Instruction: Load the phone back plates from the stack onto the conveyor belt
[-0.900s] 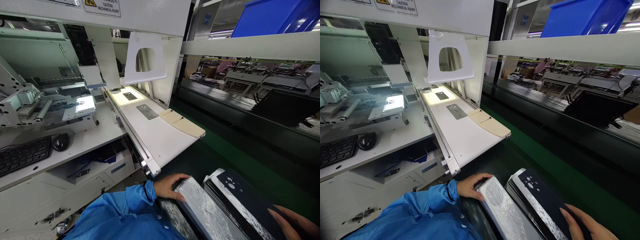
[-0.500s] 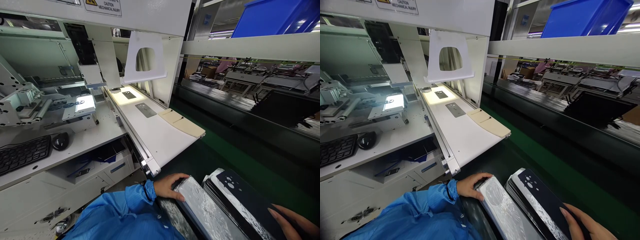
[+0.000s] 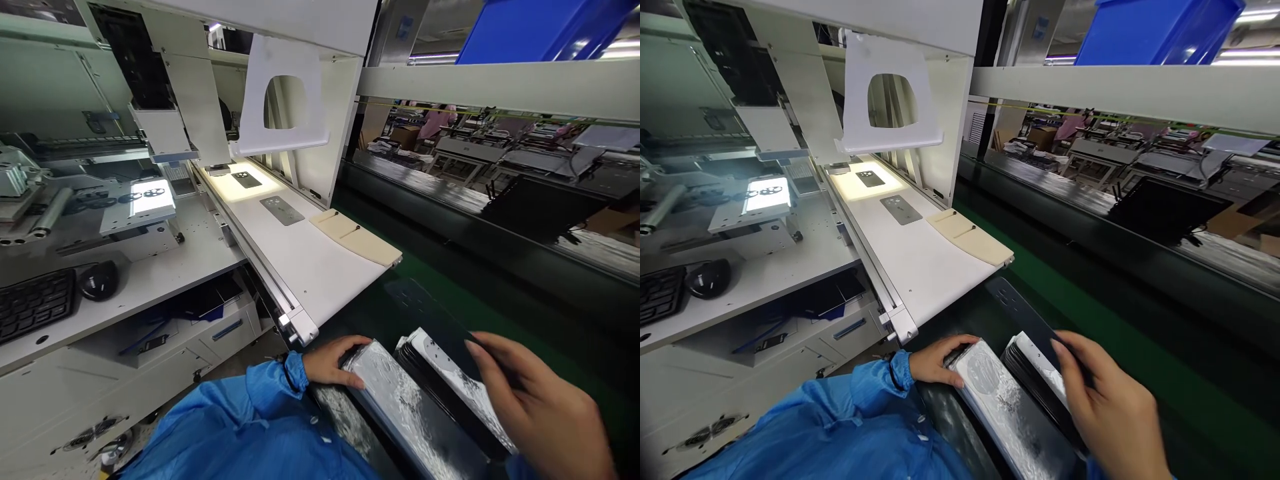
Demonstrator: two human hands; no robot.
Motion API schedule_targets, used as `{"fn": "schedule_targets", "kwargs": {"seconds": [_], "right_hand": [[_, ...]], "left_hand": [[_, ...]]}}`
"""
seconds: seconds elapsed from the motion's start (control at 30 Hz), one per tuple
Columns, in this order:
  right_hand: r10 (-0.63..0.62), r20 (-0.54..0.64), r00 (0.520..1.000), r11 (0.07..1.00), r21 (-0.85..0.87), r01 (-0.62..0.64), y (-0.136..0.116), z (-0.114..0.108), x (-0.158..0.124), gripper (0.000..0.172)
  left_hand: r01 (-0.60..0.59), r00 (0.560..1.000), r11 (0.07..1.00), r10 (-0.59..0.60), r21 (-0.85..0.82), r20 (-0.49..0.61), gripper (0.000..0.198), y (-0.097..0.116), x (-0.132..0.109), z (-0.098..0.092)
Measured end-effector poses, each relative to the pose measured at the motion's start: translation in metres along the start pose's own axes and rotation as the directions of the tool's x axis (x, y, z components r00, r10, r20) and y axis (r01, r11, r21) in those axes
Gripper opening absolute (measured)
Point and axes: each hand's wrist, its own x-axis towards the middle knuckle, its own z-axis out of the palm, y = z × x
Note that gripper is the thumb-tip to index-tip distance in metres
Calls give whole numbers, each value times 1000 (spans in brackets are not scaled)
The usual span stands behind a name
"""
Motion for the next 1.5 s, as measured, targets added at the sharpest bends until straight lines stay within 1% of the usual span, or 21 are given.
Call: {"fn": "schedule_targets", "kwargs": {"seconds": [0.03,0.1,0.2,0.23,0.3,0.37,0.4,0.47,0.57,0.6,0.73,0.87,0.93,1.13,1.2,1.33,1.5], "right_hand": [[-53,15,998,997,64,52,-10,6,15,18],[-190,19,982,975,121,187,-28,24,42,23],[-340,30,940,938,78,337,-52,58,74,37],[-365,74,928,931,56,361,-60,70,82,42],[-373,204,905,926,23,376,-76,90,96,49],[-353,318,880,929,12,369,-89,105,102,52],[-349,352,869,930,15,367,-94,111,104,52],[-351,384,854,929,31,368,-102,119,101,49],[-354,426,833,929,54,367,-107,124,94,37],[-353,437,827,929,60,365,-108,125,92,38],[-322,500,804,941,80,328,-112,123,92,57],[-245,598,763,965,74,252,-116,119,101,62],[-205,627,752,974,50,223,-118,118,105,64],[-177,641,747,978,33,204,-120,119,110,64],[-174,643,746,979,32,201,-121,119,111,64],[-168,642,748,980,28,196,-120,119,111,65],[-166,638,752,981,27,193,-118,120,110,64]], "left_hand": [[-7,1000,1000,7,-1,1,95,0,0,0],[-17,1000,1000,17,-7,-3,94,0,0,0],[-20,1000,999,21,-30,4,93,0,0,0],[-17,1000,999,18,-38,8,93,0,1,1],[-11,1000,998,11,-54,9,93,0,1,1],[-14,1000,998,14,-64,1,93,1,1,2],[-22,1000,998,22,-67,-2,93,2,1,1],[-52,999,996,52,-72,-4,93,5,1,1],[-98,995,992,97,-79,-7,93,8,2,0],[-102,995,991,101,-83,-9,94,9,2,0],[-91,996,990,91,-105,-5,95,8,2,0],[-111,994,989,110,-101,-14,93,6,2,0],[-107,994,990,106,-93,-17,93,7,2,0],[-111,994,989,111,-102,-8,92,11,2,-2],[-95,995,991,95,-94,-4,92,10,3,-2],[-44,999,995,44,-89,0,100,4,4,-1],[-33,999,995,34,-89,13,98,4,4,-1]]}}
